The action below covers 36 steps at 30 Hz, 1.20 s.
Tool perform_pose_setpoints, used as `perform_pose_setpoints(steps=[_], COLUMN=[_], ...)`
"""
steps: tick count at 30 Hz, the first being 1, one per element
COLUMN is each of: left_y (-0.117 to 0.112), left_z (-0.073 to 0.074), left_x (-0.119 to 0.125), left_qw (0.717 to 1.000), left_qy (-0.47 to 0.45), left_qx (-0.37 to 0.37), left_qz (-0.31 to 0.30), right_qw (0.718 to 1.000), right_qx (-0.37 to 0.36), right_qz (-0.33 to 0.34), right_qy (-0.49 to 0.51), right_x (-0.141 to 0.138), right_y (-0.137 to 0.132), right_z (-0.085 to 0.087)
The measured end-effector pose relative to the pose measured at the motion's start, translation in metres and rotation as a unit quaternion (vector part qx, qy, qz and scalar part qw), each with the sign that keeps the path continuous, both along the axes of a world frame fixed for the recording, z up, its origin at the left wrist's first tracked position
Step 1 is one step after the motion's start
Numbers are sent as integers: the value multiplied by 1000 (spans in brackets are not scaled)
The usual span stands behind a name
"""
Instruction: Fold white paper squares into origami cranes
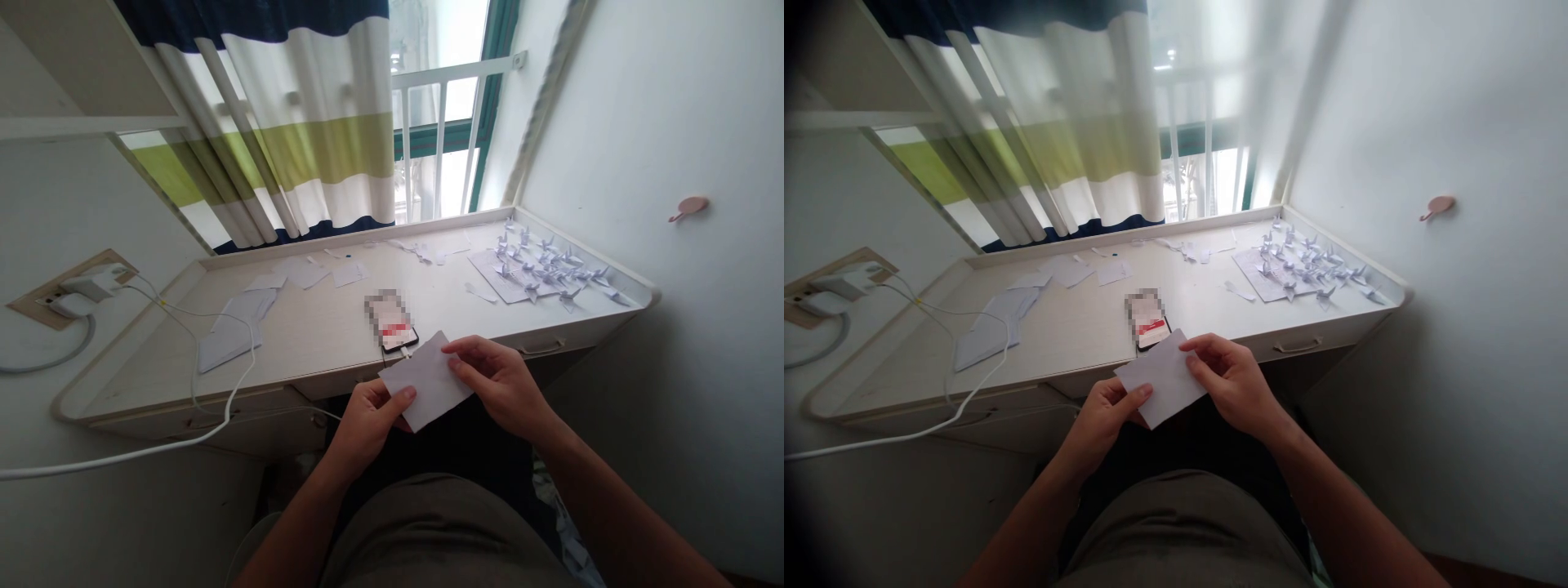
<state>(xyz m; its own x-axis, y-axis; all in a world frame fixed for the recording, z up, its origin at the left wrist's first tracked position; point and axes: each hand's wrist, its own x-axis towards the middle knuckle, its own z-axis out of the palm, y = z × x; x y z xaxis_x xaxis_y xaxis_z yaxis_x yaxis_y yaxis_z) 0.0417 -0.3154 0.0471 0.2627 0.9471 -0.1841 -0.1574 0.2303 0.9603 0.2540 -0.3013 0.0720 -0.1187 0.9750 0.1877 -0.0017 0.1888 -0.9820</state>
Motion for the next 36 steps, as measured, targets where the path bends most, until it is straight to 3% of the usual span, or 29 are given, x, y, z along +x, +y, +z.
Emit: perform_pose_setpoints(steps=[3, 9, 13, 19, 25, 30, 33, 36], left_y=[1, 3, 3, 5, 6, 2, 2, 2], left_z=[0, -1, 0, 0, -1, 2, 3, 4], left_x=[0, -1, -2, -4, -3, 1, 0, -5], left_qw=[1000, 998, 998, 997, 992, 995, 995, 997], left_qy=[-9, -37, -39, -46, -61, -52, -50, -50], left_qx=[1, -13, -12, -8, 5, 28, 35, 11], left_qz=[24, 45, 53, 59, 113, 83, 80, 61], right_qw=[1000, 982, 968, 969, 984, 987, 978, 975], right_qx=[26, 166, 222, 203, 142, 111, 131, 153], right_qz=[6, 31, 11, -14, 9, 53, 101, 108], right_qy=[-13, -80, -112, -139, -109, -106, -128, -118], right_x=[0, 7, 11, 10, -1, -9, -3, 6], right_y=[-4, -11, -11, -10, -13, -15, -16, -12], right_z=[-1, -10, -10, -9, -8, -4, -2, -2])
